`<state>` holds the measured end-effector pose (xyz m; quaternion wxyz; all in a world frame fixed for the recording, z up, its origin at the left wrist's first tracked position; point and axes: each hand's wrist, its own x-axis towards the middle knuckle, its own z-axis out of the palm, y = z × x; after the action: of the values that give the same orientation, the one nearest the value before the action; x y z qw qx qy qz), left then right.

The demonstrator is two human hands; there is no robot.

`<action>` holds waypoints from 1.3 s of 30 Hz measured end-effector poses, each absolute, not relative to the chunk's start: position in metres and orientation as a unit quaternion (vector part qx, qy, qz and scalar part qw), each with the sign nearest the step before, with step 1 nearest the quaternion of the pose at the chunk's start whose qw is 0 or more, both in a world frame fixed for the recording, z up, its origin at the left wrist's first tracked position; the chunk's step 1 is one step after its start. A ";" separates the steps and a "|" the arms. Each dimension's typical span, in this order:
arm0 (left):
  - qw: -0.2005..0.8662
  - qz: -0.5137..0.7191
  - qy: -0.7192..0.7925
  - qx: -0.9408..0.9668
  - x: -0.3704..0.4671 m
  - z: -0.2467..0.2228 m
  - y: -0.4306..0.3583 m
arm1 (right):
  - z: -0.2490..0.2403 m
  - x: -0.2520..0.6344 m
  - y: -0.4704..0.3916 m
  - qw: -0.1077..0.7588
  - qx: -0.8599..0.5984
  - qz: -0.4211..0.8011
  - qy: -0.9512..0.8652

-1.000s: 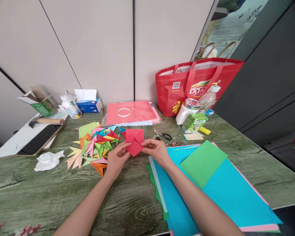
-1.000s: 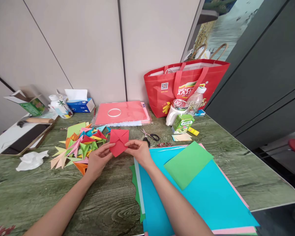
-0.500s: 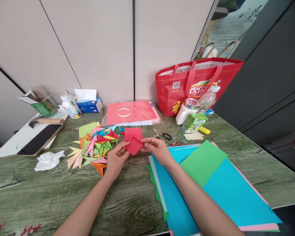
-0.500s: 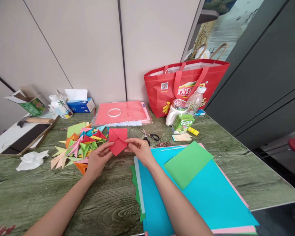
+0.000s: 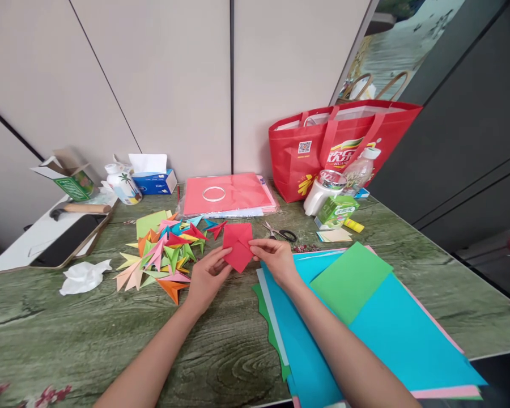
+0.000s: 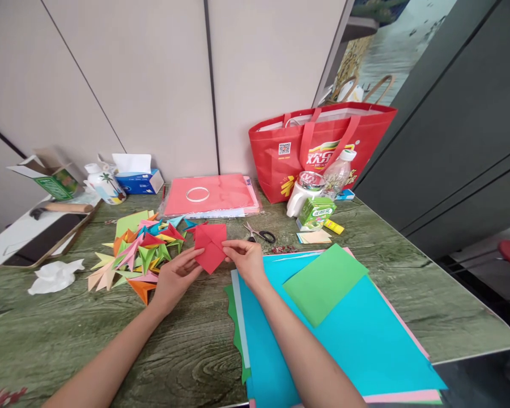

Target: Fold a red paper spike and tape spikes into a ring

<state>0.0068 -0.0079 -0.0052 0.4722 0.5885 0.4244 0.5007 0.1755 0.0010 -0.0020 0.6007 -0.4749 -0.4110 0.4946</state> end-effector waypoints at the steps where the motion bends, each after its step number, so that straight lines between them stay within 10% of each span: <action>1: 0.472 0.503 0.426 0.586 0.007 -0.006 -0.007 | -0.002 0.176 0.001 0.596 -0.471 0.496 -0.420; 39: 0.571 0.546 0.405 0.459 0.006 0.002 -0.008 | -0.002 0.162 -0.008 0.546 -0.469 0.399 -0.568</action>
<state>0.0063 -0.0079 0.0024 0.5714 0.4593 0.4053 0.5462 0.1624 -0.0077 -0.0022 0.5461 -0.4691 -0.5679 0.3991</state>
